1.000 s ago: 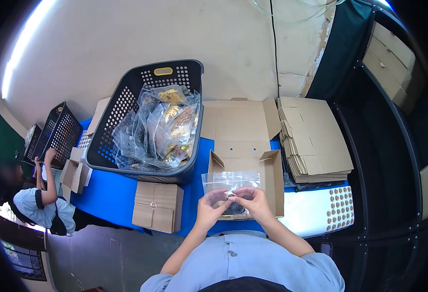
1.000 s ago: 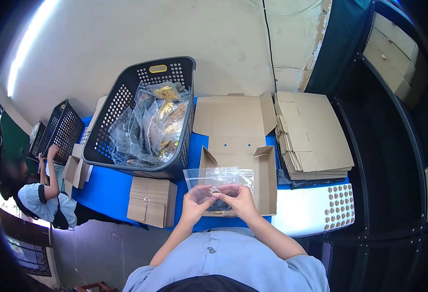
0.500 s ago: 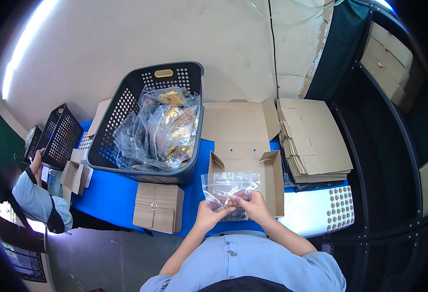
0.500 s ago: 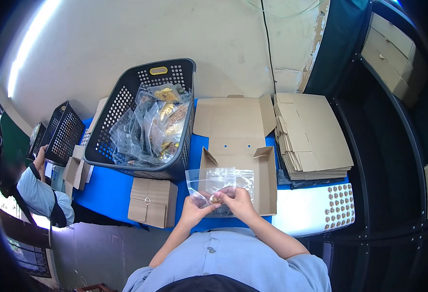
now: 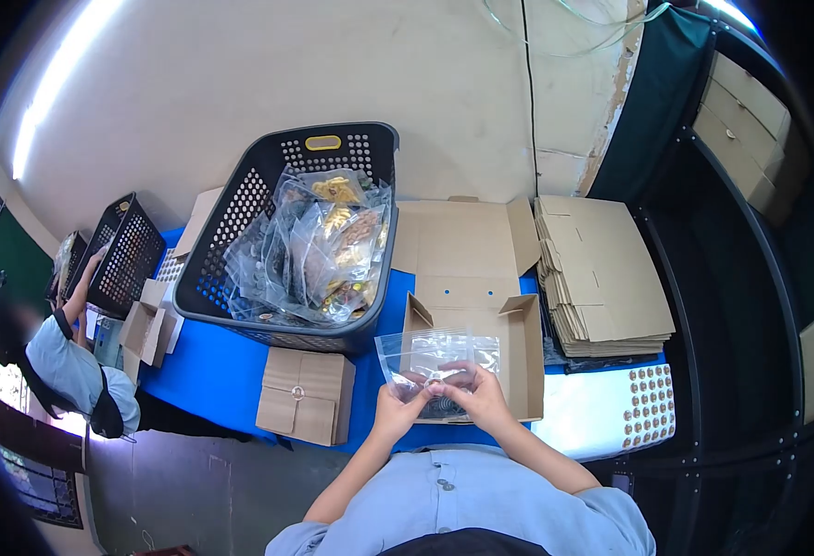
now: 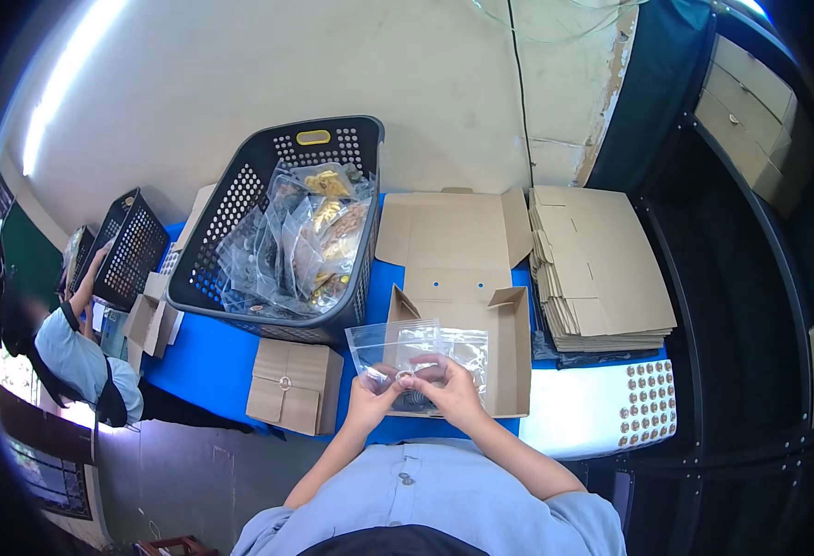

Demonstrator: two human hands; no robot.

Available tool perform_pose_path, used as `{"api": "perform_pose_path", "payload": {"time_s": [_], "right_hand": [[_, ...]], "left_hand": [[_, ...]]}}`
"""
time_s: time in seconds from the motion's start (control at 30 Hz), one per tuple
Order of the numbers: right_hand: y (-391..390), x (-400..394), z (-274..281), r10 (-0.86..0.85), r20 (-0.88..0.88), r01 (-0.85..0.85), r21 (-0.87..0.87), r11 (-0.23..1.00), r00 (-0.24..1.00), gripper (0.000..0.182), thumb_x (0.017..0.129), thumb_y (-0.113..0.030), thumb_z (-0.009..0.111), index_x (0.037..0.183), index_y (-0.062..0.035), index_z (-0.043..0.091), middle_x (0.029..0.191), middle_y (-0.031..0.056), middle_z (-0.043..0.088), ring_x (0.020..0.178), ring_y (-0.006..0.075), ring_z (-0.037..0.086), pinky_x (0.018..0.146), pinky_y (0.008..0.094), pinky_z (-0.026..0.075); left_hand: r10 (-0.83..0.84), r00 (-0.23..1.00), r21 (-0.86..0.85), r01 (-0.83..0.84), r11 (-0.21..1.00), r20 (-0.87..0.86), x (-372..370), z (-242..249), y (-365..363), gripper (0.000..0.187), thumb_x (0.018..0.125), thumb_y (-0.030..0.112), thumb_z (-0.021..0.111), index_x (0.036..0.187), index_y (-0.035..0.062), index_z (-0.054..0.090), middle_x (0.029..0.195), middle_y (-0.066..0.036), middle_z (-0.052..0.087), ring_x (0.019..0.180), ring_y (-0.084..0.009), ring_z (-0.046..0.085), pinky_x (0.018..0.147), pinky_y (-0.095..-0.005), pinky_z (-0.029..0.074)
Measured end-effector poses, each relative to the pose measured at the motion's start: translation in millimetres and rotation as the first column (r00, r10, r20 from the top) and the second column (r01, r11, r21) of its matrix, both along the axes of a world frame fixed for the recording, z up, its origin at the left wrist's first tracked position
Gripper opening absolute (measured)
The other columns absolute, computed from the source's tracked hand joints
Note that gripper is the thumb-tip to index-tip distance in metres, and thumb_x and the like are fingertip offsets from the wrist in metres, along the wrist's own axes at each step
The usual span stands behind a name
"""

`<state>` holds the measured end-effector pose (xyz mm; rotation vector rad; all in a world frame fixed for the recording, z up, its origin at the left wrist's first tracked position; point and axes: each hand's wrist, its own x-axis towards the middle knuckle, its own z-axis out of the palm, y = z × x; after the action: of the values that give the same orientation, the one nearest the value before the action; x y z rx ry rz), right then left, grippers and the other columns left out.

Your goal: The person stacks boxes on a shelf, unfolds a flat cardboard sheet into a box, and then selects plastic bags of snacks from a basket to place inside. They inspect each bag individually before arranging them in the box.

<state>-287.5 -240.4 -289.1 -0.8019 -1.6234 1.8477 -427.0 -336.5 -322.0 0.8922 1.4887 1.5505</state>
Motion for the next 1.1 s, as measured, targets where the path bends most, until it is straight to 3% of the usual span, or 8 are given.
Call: {"api": "perform_pose_path", "payload": {"time_s": [0.07,0.27,0.57,0.67,0.87,0.93,1.03,1.1], "right_hand": [[-2,0,-5,0.009,-0.015,-0.008,0.123,0.992,1.000,0.022,0.089,-0.017,0.065,0.101,0.0016,0.064,0.084,0.0075,0.069,0.080,0.0102,0.063,0.075,0.0239,0.049],[6,-2,-12,0.005,-0.110,-0.018,-0.116,0.993,0.994,0.022,0.087,-0.015,0.068,0.100,0.0023,0.064,0.087,0.0074,0.069,0.083,0.0100,0.063,0.077,0.0244,0.049],[29,14,0,-0.125,-0.092,0.115,-0.106,0.988,0.988,0.018,0.084,-0.014,0.070,0.091,0.0026,0.070,0.084,0.0080,0.069,0.078,0.0113,0.061,0.072,0.0259,0.047],[26,18,-7,-0.023,-0.033,0.022,-0.039,0.999,0.999,0.020,0.085,-0.016,0.070,0.091,0.0029,0.070,0.084,0.0077,0.069,0.078,0.0113,0.060,0.072,0.0260,0.047],[17,18,-1,0.113,-0.074,-0.117,-0.050,0.992,0.991,0.019,0.089,-0.014,0.065,0.099,0.0008,0.071,0.091,0.0086,0.070,0.084,0.0121,0.063,0.078,0.0262,0.049],[19,24,-9,0.088,0.006,-0.088,0.111,0.990,0.996,0.021,0.091,-0.015,0.062,0.100,0.0024,0.070,0.091,0.0110,0.070,0.084,0.0138,0.063,0.078,0.0270,0.049],[24,27,-11,0.059,-0.133,-0.058,0.011,0.998,0.989,0.026,0.095,-0.018,0.057,0.101,0.0046,0.068,0.091,0.0137,0.070,0.082,0.0161,0.064,0.080,0.0293,0.049],[31,30,-3,0.012,-0.135,-0.012,-0.003,1.000,0.991,0.029,0.096,-0.020,0.053,0.102,0.0053,0.067,0.092,0.0142,0.070,0.084,0.0173,0.064,0.082,0.0307,0.049]], "left_hand": [[0.044,0.999,0.033,-0.044,0.998,0.011,-1,-2,-1,0.014,0.087,0.012,0.069,0.090,0.0003,0.064,0.085,-0.005,0.067,0.077,-0.0074,0.061,0.067,-0.0217,0.048],[0.082,0.993,0.027,-0.084,0.996,0.086,-1,2,3,0.012,0.088,0.010,0.066,0.092,-0.0014,0.063,0.086,-0.005,0.067,0.082,-0.0096,0.062,0.073,-0.0234,0.049],[-0.276,0.959,-0.013,0.276,0.961,-0.061,3,12,-2,0.032,0.082,0.005,0.072,0.112,0.0027,0.059,0.087,-0.002,0.064,0.090,-0.0117,0.063,0.073,-0.0246,0.050],[-0.106,0.964,0.155,0.069,0.985,0.244,8,13,2,0.027,0.083,0.011,0.072,0.107,0.0016,0.062,0.085,-0.004,0.066,0.085,-0.0116,0.063,0.078,-0.0253,0.050],[-0.052,0.991,0.058,0.045,0.997,0.124,-16,14,2,0.009,0.085,0.006,0.069,0.089,-0.0019,0.068,0.095,-0.012,0.069,0.084,-0.0168,0.067,0.075,-0.0270,0.052],[-0.074,0.992,0.043,0.070,0.997,0.103,-19,23,-1,0.014,0.088,0.011,0.066,0.092,-0.0019,0.069,0.094,-0.011,0.069,0.088,-0.0169,0.066,0.080,-0.0281,0.052],[-0.187,0.979,0.097,0.179,0.979,0.081,-22,37,-4,0.026,0.093,0.020,0.060,0.104,-0.0019,0.067,0.099,-0.009,0.068,0.093,-0.0147,0.063,0.086,-0.0282,0.049],[-0.241,0.924,0.211,0.182,0.960,0.296,-29,43,-2,0.032,0.096,0.022,0.055,0.117,-0.0005,0.061,0.108,-0.010,0.066,0.101,-0.0167,0.061,0.094,-0.0309,0.045]]}}
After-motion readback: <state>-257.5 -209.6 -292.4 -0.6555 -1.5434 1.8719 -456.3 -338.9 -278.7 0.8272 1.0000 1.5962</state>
